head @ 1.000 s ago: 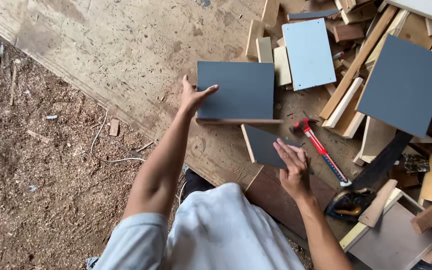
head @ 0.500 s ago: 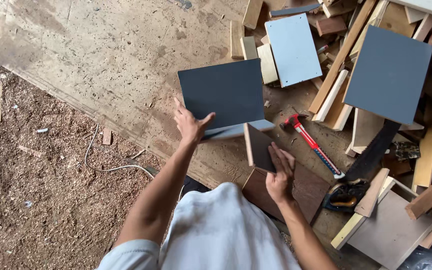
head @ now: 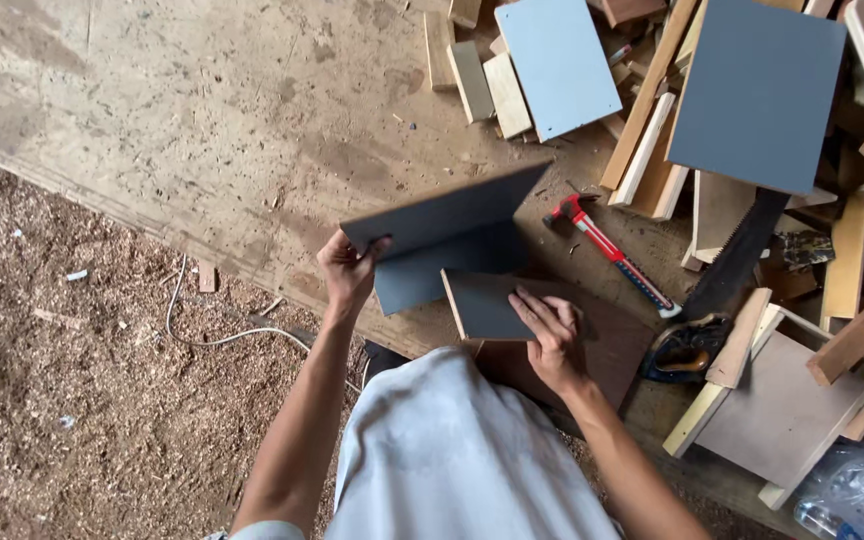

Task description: The person assembles a small wooden box by hammering nails into pre-drilled holes on several painted wooden panels. They repeatedly align the panels, insert nails, and strike them with a hammer to secure the joints, gradually forming the box structure.

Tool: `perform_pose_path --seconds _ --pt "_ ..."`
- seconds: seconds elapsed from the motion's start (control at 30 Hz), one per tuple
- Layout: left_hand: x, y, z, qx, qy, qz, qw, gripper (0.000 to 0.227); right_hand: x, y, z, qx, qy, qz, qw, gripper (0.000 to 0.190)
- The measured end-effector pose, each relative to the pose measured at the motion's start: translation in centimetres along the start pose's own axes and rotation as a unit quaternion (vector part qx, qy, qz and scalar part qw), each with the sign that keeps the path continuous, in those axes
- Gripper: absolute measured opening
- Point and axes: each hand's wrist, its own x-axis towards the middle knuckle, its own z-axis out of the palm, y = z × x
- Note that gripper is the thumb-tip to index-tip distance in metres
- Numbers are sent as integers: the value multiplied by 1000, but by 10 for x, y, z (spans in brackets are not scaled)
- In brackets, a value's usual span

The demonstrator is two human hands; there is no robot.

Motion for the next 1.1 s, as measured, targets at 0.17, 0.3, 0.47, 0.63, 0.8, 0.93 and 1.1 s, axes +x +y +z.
perform_pose_path --seconds 0.17,0.3,0.47,0.63,0.8,0.93,1.1 --pt "-25 13 2 87 114 156 977 18 -6 3 -10 -143 79 66 984 68" --pt "-34 15 7 48 150 80 984 18 -2 14 2 -144 113 83 980 62" --pt "-43 26 23 251 140 158 945 20 15 25 45 -40 79 6 996 45" --pt "-47 43 36 292 83 138 943 29 33 43 87 -52 28 12 998 60" --pt "-53 53 39 305 57 129 942 34 23 59 105 11 54 140 989 77" --pt "-56 53 38 314 48 128 940 32 34 91 111 104 14 157 982 54" --pt "-55 46 36 335 36 100 936 29 69 133 103 288 -39 388 875 37"
